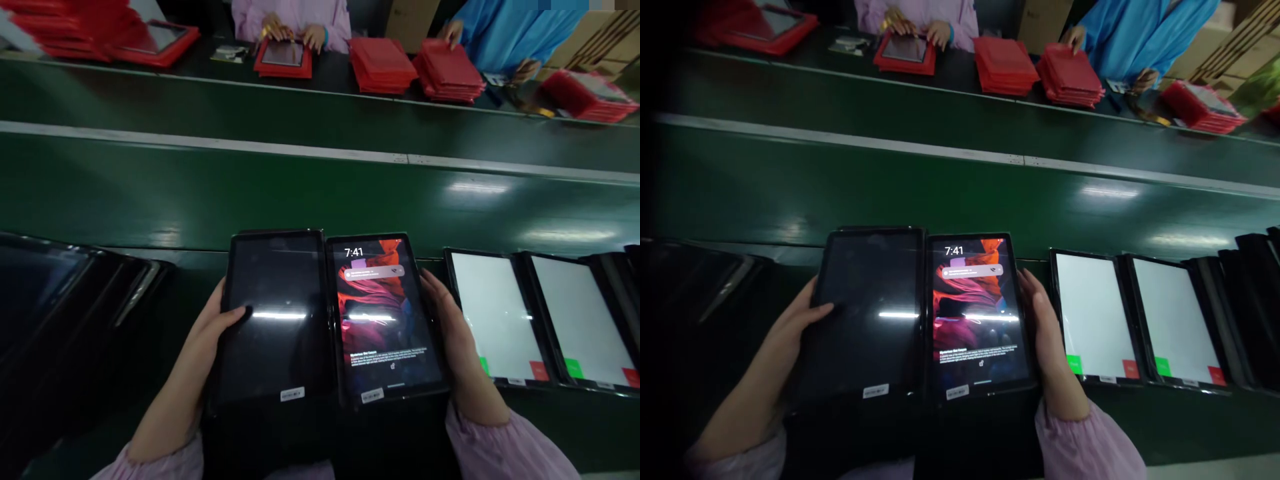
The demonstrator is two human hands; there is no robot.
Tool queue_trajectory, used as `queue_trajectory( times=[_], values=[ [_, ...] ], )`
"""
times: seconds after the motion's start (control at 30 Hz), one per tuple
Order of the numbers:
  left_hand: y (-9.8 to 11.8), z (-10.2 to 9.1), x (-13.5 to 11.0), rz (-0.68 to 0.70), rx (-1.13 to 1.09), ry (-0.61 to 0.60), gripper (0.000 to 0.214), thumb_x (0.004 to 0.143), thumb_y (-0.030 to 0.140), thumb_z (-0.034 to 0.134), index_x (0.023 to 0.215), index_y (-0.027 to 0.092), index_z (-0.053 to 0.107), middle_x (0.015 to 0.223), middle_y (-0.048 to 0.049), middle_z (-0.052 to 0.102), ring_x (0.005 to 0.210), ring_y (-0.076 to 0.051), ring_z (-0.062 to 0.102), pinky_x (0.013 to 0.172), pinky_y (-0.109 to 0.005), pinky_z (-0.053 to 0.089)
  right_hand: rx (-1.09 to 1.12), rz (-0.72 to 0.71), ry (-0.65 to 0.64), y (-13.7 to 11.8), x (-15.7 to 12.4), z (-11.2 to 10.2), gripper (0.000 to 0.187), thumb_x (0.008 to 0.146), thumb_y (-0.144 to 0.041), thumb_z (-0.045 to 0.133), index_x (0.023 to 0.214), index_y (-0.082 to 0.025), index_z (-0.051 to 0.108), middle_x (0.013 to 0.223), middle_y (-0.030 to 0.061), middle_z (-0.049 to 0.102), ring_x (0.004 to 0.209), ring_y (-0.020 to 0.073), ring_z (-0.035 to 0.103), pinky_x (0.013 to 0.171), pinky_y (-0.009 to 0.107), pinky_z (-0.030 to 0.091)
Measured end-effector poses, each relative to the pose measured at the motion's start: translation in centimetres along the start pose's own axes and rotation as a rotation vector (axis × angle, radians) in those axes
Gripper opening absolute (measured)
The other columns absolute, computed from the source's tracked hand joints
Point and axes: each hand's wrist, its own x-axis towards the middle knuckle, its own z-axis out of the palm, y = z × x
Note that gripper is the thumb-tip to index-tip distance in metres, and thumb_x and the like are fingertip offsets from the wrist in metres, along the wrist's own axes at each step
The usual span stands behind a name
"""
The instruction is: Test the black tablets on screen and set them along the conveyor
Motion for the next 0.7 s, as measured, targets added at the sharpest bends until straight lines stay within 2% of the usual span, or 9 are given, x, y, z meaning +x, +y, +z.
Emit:
queue_trajectory(
  times=[0.13,0.23,0.3,0.4,0.5,0.6,0.7],
  values=[
    [0.0,-0.1,0.1,-0.002,-0.013,-0.035,0.086,0.065,0.029,0.087,0.149,0.025,0.067,0.126,-0.0017,0.084,0.110,-0.025,0.081,0.080,-0.020,0.063,-0.114,-0.251,0.163,-2.0,-0.1,-1.2,0.047,0.099,-0.065,0.067,0.129,-0.030,0.074,0.140,0.0094,0.076,0.140,0.0324,0.066,0.111,0.051,0.056],
    [0.0,-0.1,0.2,-0.001,-0.010,-0.031,0.089,0.066,0.029,0.088,0.152,0.025,0.064,0.126,-0.0021,0.085,0.111,-0.027,0.081,0.082,-0.022,0.064,-0.223,-0.343,0.176,-3.7,-1.1,-1.5,0.036,0.101,-0.056,0.069,0.122,-0.029,0.079,0.133,0.0098,0.079,0.129,0.0313,0.072,0.099,0.044,0.061],
    [0.0,-0.1,0.2,0.002,-0.026,-0.041,0.091,0.065,0.030,0.089,0.153,0.025,0.063,0.124,-0.0029,0.085,0.114,-0.029,0.081,0.087,-0.025,0.065,-0.316,-0.367,0.162,-4.4,-1.8,-1.4,0.034,0.104,-0.052,0.065,0.125,-0.029,0.079,0.134,0.0102,0.079,0.121,0.0306,0.075,0.096,0.044,0.062],
    [-0.2,-0.3,0.1,0.004,-0.032,-0.070,0.096,0.063,0.032,0.090,0.154,0.025,0.062,0.124,-0.0047,0.085,0.118,-0.032,0.079,0.091,-0.029,0.065,-0.502,-0.423,0.053,-4.8,-2.4,-1.4,0.030,0.109,-0.046,0.060,0.127,-0.031,0.079,0.142,0.0095,0.075,0.127,0.0325,0.072,0.104,0.049,0.060],
    [0.0,-0.2,0.4,0.013,0.004,-0.074,0.095,0.063,0.034,0.093,0.153,0.027,0.063,0.122,-0.0037,0.086,0.112,-0.032,0.081,0.085,-0.030,0.066,-0.712,-0.606,-0.121,-5.2,-2.5,-1.5,0.026,0.109,-0.038,0.060,0.122,-0.033,0.082,0.148,0.0071,0.071,0.141,0.0343,0.063,0.112,0.052,0.056],
    [0.9,0.4,1.3,-0.014,0.027,-0.016,0.081,0.066,0.037,0.093,0.142,0.024,0.069,0.110,-0.0057,0.087,0.100,-0.032,0.083,0.081,-0.034,0.068,-0.842,-0.796,-0.258,-5.6,-2.5,-1.4,0.027,0.109,-0.030,0.059,0.118,-0.032,0.084,0.156,0.0060,0.065,0.152,0.0339,0.052,0.116,0.052,0.053],
    [2.1,1.4,2.4,-0.049,-0.064,0.049,0.065,0.072,0.040,0.084,0.132,0.018,0.072,0.101,-0.0084,0.087,0.098,-0.033,0.083,0.088,-0.043,0.068,-0.891,-0.875,-0.371,-5.6,-2.6,-0.9,0.031,0.111,-0.028,0.055,0.113,-0.032,0.085,0.162,0.0039,0.060,0.160,0.0329,0.041,0.120,0.052,0.050]
  ],
)
